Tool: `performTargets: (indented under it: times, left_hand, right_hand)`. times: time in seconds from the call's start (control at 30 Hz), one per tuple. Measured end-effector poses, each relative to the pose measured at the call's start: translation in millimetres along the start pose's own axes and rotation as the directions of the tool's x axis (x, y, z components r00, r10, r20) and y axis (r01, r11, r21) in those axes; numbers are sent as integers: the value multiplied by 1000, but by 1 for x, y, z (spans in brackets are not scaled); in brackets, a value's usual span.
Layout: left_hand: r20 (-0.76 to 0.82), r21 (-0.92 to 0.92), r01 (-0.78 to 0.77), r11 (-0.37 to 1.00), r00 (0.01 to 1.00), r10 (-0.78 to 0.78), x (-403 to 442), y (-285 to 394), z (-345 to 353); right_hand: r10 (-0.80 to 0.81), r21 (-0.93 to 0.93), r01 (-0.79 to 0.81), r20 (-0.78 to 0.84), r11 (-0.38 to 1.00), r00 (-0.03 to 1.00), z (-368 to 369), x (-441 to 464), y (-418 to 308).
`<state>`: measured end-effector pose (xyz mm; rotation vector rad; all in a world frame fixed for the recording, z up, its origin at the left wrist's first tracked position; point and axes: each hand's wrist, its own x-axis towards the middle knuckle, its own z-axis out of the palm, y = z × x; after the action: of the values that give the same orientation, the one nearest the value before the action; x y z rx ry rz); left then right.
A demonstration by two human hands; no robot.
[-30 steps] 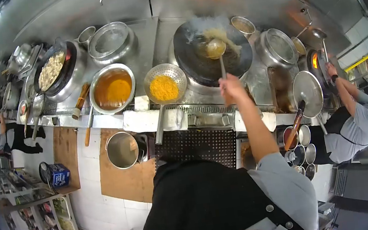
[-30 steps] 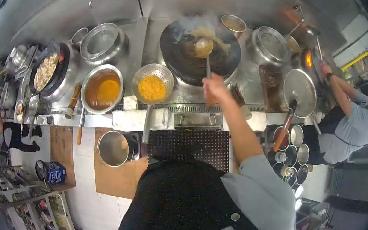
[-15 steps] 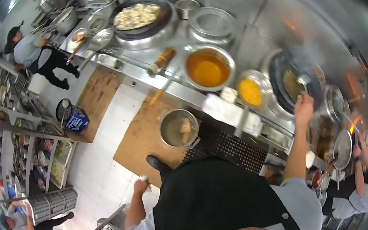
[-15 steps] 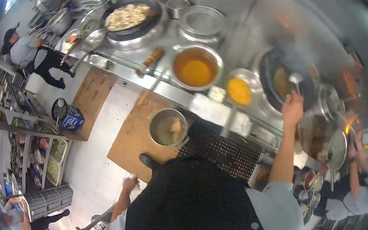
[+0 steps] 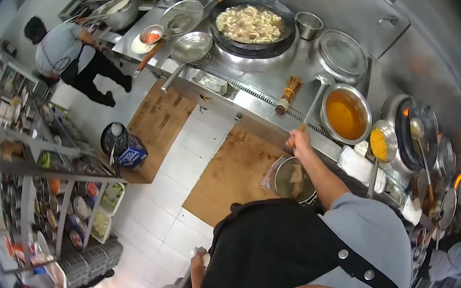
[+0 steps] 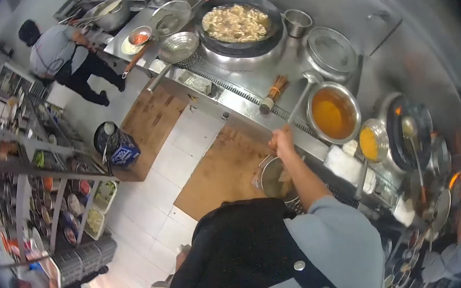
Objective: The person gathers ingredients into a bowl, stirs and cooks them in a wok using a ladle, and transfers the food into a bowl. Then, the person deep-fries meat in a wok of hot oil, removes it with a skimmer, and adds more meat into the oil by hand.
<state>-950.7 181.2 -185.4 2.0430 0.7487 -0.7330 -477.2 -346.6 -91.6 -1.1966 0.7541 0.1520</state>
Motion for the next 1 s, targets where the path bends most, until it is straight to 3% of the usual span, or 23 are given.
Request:
performTargets:
  times: [0.03,0.07,0.1,0.17,0.23,0.3,0.37,0.4,0.43,0.47,0.5,0.57,0.63,0.73,0.83,0.87,0.9,0.93,0.97,1.0]
  left_hand:
    - [-67,-426,-16,905,998,-14,2,27,-15]
    - [-31,-649,274,710,922,-385,12,86,-41]
    - [35,-726,264,636,937,-349,45,85,-53]
    - [-7,-742,195,641,954,-298,96,113,-86]
    - [-76,-751,17,660,991,-111,126,186,-131]
    - [-159,-689,-144,711,986,45,157,272,-180]
    - [-248,-568,-329,755,942,224,185,367,-228]
    - [-234,-588,-283,758,956,176,189,420,-247]
    - [-220,-659,-332,675,943,250,197,470,-263]
    - [-291,-595,-461,658,887,359,208,513,-274]
    - [-228,-581,-423,695,905,359,227,544,-287]
    - [-129,-541,-361,760,928,349,257,600,-303]
    - [-54,-557,-316,768,937,345,301,633,-311]
    - [113,-540,-234,808,932,345,358,646,-312]
    - [324,-595,-149,790,855,406,399,658,-304]
    - [382,-660,-48,750,838,390,403,663,-299]
    - [442,-710,60,702,814,378,405,671,-290]
    - [463,-699,69,712,802,377,412,673,-282]
    - [446,-763,97,639,795,411,420,675,-273]
    - [426,-819,127,560,789,443,426,680,-265]
  right_hand:
    - [-51,89,50,8,995,999,15,-4,-11]
    - [-102,175,98,13,980,995,26,-14,-19]
    - [-93,186,93,-5,978,996,32,-29,-17]
    - [-231,9,231,54,973,971,45,-61,-17]
    - [-187,-18,190,124,982,975,56,-79,-54]
    - [-401,-350,421,132,837,907,72,-64,-111]
    - [-543,-558,581,257,592,800,104,-52,-192]
    - [-546,-554,583,254,594,798,111,-40,-199]
    - [-408,-536,500,290,680,866,122,-24,-212]
    - [-262,-522,405,327,751,908,133,-9,-224]
    - [-265,-517,403,323,755,909,144,-4,-233]
    - [-106,-379,265,391,887,914,170,1,-247]
    - [-120,-315,253,388,915,914,188,22,-246]
    - [-383,-253,485,362,837,850,205,23,-235]
    - [-306,-357,373,230,856,924,197,48,-256]
    - [-452,-712,405,137,574,882,196,66,-278]
    - [-504,-693,470,177,546,846,200,79,-301]
    - [-550,-674,528,210,517,808,203,92,-322]
    - [-699,-711,640,297,293,650,194,130,-325]
    - [-643,-804,542,284,245,712,214,121,-351]
